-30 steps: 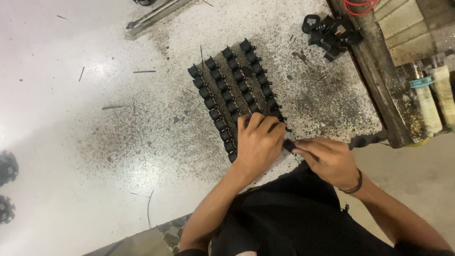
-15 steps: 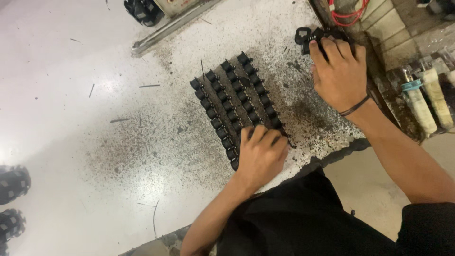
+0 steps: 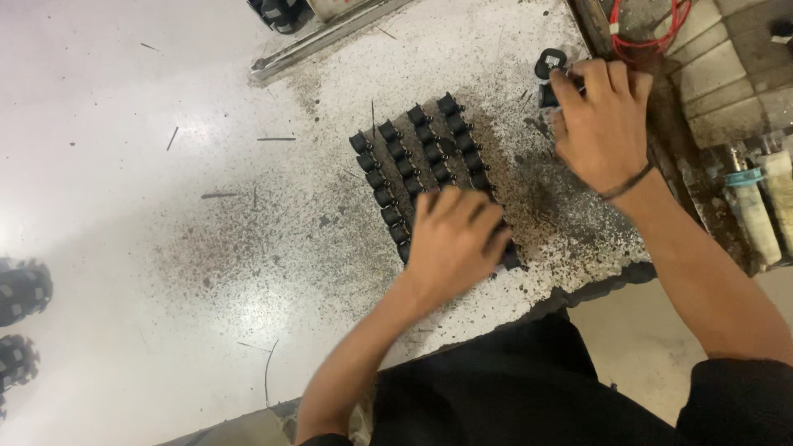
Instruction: The person tests rows of black cylindrical electronic components on a workbench using a probe tool with a red wire, gathers components from a plastic tray, and arranges them into neat rows on the bench. The person then uses a soldering iron to work on the terminals of the arranged components.
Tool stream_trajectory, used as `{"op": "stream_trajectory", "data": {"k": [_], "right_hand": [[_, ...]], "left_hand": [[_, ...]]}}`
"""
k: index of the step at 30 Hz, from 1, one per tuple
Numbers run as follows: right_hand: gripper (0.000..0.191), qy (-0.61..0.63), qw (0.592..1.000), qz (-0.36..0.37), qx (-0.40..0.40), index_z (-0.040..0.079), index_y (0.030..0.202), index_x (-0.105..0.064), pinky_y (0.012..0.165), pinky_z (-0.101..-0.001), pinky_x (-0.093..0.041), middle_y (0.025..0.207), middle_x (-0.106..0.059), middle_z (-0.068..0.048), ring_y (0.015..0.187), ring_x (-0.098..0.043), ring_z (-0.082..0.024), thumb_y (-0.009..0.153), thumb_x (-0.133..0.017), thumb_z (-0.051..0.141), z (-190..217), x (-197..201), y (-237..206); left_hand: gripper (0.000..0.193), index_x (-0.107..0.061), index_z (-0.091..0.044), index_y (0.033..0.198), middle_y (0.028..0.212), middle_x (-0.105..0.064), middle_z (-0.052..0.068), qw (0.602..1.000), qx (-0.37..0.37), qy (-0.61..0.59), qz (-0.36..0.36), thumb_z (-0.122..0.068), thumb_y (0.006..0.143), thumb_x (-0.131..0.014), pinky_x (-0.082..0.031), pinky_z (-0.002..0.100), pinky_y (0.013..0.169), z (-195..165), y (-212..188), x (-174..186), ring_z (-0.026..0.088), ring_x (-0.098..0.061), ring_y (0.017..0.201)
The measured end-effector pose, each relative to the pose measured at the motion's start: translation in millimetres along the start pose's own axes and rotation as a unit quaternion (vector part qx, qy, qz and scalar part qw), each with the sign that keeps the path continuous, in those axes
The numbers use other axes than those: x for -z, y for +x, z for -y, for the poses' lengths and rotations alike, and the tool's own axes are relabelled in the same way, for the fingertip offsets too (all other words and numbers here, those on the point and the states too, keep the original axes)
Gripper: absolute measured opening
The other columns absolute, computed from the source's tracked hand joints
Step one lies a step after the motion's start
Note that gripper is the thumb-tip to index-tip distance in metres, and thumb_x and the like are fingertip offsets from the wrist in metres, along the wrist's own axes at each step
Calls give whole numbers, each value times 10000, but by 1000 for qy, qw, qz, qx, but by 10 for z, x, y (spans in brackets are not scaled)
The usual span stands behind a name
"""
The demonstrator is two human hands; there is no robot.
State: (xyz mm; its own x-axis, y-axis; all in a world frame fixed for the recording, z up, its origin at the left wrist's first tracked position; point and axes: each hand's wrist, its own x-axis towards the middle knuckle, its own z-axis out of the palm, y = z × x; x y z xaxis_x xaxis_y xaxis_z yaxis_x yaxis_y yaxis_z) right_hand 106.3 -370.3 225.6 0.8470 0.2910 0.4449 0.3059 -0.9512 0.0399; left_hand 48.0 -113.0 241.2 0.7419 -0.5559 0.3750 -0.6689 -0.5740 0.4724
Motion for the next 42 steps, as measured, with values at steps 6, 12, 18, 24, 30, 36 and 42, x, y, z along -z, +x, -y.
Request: {"op": "stream_trajectory", "data": {"k": [6,12,18,24,30,36,42], "right_hand": [[278,255,958,133,19,37,1065,-733,690,-347,-591,976,-738,-130,799,-713,-240,867,-806,219,655,617,-742],[268,262,963,54,-22,-38,1029,-698,650,-347,-576,947,-743,-143,777,-717,-262,832,-817,99,1067,630,-1090],[231,249,967,52,-28,-41,1023,-712,620,-349,-561,903,-735,-138,744,-705,-253,837,-818,47,1118,493,-1214],[158,254,966,43,-5,-2,1007,-708,622,-312,-563,922,-733,-144,758,-711,-233,917,-767,115,948,582,-932],[284,-118,992,-40,1,16,1074,-786,706,-396,-556,989,-671,-108,836,-695,-271,863,-748,202,263,298,28],[164,38,999,0,-6,-24,1047,-714,800,-416,-558,1013,-624,-149,849,-662,-270,964,-787,97,149,-318,249],[70,208,975,61,-52,-7,1011,-704,717,-376,-556,1033,-671,-105,791,-677,-275,987,-753,37,256,-467,344]], "left_hand": [[347,-681,-27,1239,1133,-714,150,992,21,80,-97,-153,916,-701,-419,502,974,1064,794,-74,342,-639,1067],[230,-724,-53,1174,1039,-726,104,997,51,62,-6,-101,955,-672,-387,517,1106,1396,844,-295,322,-676,1048],[204,-735,-63,1108,997,-718,104,998,47,39,-10,-124,918,-692,-361,527,1107,1419,829,-314,318,-689,1006],[207,-737,-63,1111,1004,-718,110,998,52,45,0,-127,921,-683,-355,528,1112,1396,851,-299,324,-686,1033],[281,-701,-40,1237,1054,-729,113,998,64,24,9,-127,977,-636,-330,538,1134,1387,895,-210,306,-689,1039],[316,-691,-48,1230,1065,-712,111,997,55,50,17,-131,927,-658,-363,507,1111,1353,927,-287,312,-675,1057],[310,-685,-55,1218,1076,-694,107,998,46,52,-3,-127,917,-675,-379,499,1115,1387,883,-361,296,-666,1077]]}}
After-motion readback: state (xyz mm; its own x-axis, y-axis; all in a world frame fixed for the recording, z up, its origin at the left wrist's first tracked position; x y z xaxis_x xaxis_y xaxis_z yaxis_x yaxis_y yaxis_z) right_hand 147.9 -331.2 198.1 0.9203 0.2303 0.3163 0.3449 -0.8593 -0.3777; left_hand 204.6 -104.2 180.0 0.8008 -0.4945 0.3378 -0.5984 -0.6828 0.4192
